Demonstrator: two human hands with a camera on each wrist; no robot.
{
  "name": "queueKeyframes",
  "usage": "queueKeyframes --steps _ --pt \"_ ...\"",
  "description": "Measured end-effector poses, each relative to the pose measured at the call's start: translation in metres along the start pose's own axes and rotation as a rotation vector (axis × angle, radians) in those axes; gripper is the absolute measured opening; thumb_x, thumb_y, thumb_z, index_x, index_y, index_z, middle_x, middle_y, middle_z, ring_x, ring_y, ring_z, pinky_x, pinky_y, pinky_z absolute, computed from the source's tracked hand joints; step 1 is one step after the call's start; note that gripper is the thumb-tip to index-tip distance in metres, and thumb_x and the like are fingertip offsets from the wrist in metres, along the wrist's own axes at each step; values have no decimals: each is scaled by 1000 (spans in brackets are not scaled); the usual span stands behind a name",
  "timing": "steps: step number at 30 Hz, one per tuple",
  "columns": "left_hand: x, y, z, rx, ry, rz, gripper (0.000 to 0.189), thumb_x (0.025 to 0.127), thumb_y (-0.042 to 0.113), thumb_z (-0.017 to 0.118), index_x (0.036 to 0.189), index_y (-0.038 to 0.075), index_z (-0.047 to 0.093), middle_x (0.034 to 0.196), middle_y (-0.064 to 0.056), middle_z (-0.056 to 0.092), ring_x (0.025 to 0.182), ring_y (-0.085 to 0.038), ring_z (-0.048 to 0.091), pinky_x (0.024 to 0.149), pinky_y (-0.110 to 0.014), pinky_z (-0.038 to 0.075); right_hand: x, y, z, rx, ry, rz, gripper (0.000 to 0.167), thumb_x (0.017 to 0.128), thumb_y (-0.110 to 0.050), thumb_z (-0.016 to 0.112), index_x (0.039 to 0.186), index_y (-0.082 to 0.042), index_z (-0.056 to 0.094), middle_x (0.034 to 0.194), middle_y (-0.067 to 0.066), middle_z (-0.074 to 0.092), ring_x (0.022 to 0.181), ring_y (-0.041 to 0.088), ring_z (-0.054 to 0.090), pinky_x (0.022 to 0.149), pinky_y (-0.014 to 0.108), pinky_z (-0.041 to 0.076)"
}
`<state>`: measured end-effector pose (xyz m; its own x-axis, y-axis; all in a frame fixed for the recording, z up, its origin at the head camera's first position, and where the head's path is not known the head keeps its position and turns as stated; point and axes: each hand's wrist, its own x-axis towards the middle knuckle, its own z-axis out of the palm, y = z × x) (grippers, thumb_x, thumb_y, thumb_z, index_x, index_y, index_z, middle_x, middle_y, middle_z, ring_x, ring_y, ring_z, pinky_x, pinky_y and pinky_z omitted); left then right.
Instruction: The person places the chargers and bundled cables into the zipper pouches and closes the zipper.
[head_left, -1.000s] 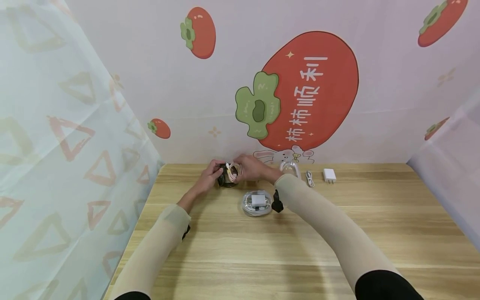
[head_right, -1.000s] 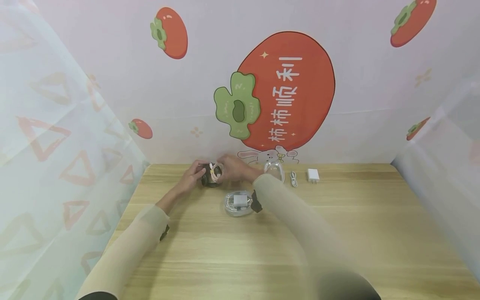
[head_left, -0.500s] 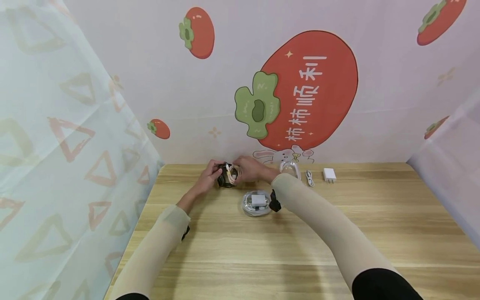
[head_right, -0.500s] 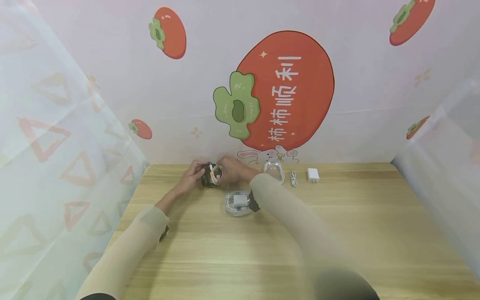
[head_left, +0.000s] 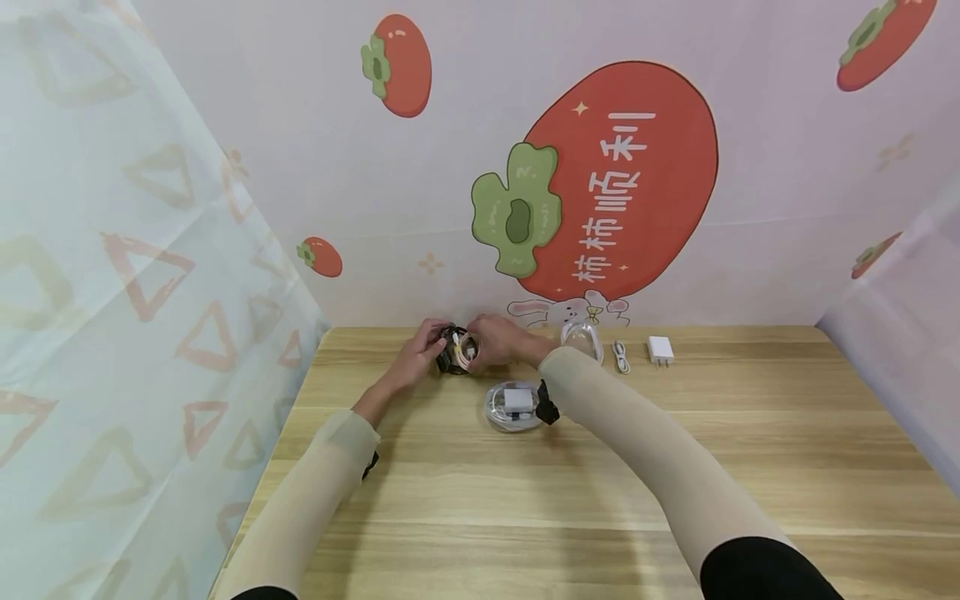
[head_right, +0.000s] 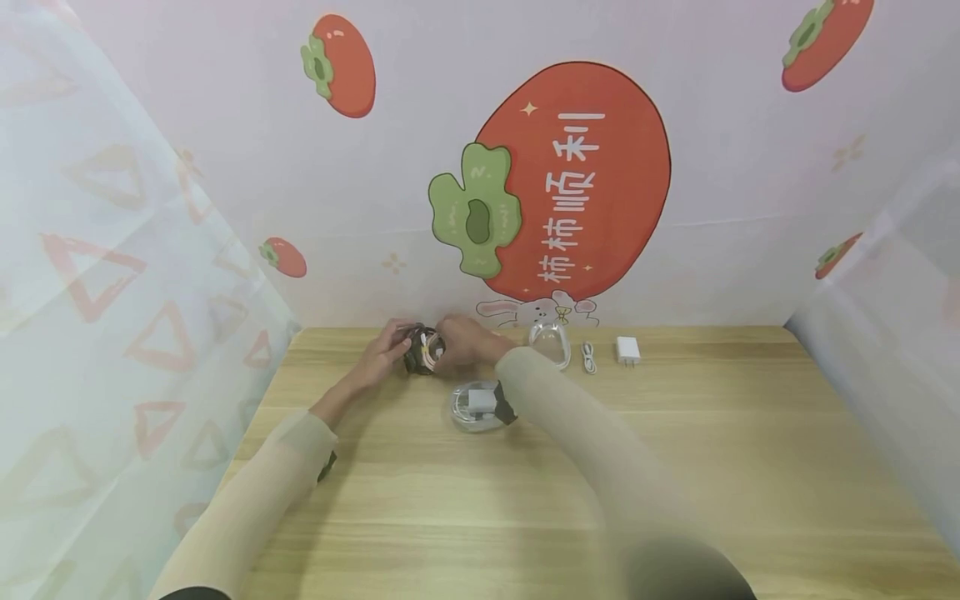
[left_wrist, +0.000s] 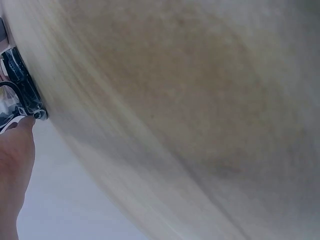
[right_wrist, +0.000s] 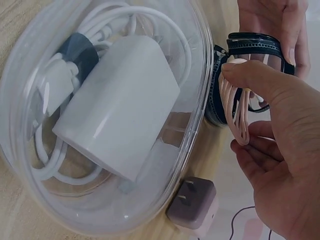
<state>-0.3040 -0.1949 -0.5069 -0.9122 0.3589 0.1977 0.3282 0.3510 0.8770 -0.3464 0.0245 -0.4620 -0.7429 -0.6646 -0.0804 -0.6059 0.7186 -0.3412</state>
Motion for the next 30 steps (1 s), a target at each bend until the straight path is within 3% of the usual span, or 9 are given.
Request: queueKeyframes --steps 6,14,24,30 --pt "-1 1 -2 63 -25 -5 44 112 12 47 154 0 47 155 -23 53 147 -42 46 122 -59 34 -1 0 2 -8 3 -4 61 80 -31 92 126 3 71 123 17 71 108 27 65 97 39 54" --pt "0 0 -2 53 -2 -27 44 112 13 50 153 -1 47 152 -26 56 142 -43 51 120 -58 38 0 0 2 -20 7 -19 56 80 -31 92 121 3 72 117 15 72 101 24 63 93 38 54" --pt "-2 0 -2 21 8 -57 41 111 10 51 151 0 45 143 -32 60 132 -46 60 106 -51 49 0 -1 1 -44 3 -8 57 81 -31 91 122 3 72 116 14 72 102 24 64 94 38 54" --pt "-2 2 0 -1 -11 -61 42 112 12 50 151 1 42 148 -31 57 137 -45 57 111 -52 47 -1 0 1 -35 8 0 61 81 -33 92 126 3 71 121 16 71 107 27 65 97 40 55"
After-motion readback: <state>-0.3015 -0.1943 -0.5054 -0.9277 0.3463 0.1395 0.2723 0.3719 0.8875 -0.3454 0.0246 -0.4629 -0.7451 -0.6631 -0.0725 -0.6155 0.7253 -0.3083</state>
